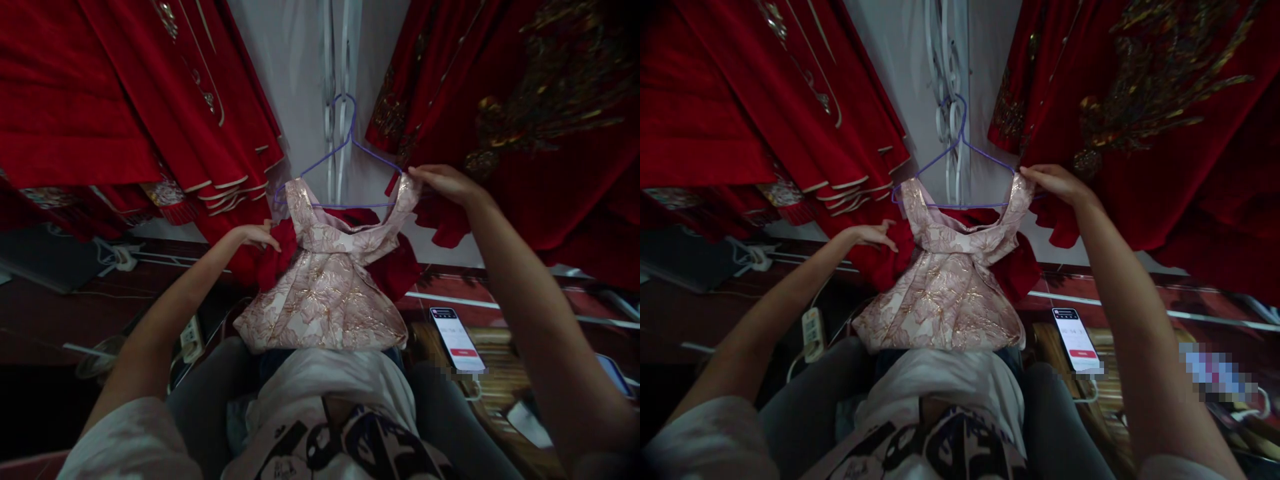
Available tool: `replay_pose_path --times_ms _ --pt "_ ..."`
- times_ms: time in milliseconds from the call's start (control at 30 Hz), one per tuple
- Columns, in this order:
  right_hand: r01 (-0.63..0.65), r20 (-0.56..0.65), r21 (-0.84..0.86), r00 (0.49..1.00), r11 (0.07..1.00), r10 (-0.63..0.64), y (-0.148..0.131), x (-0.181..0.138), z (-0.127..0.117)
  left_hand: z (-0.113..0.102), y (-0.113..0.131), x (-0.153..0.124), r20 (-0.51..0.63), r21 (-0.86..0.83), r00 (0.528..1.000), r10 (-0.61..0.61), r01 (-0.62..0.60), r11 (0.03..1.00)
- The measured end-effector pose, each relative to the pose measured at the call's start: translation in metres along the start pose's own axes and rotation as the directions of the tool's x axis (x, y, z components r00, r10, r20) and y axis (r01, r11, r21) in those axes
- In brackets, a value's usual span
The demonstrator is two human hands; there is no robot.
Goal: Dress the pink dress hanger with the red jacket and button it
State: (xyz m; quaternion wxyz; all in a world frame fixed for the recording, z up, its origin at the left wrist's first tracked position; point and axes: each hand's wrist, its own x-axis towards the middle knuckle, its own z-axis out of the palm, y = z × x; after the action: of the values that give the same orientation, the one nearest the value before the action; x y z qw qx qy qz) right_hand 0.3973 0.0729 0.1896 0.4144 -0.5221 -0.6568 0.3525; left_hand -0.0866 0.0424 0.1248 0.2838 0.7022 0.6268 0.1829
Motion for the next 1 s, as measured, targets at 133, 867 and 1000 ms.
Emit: replay_pose_path --times_ms 133,867,1000 --pt "0.063 -0.043 0.083 0.997 0.995 -0.06 0.02 0.004 0.006 -0.01 0.025 0.032 -0.119 0.123 0.963 0.242 -0.228 0.966" --pt "-0.088 0.195 -0.193 0.973 0.977 0.126 0.07 -0.047 0.053 -0.022 0.05 0.029 -0.148 0.611 0.929 0.339 -0.184 0.77" --pt "0.213 0.312 -0.272 0.942 0.939 -0.123 0.017 -0.043 0.057 0.011 0.095 0.041 -0.171 0.419 0.72 0.672 -0.564 0.711"
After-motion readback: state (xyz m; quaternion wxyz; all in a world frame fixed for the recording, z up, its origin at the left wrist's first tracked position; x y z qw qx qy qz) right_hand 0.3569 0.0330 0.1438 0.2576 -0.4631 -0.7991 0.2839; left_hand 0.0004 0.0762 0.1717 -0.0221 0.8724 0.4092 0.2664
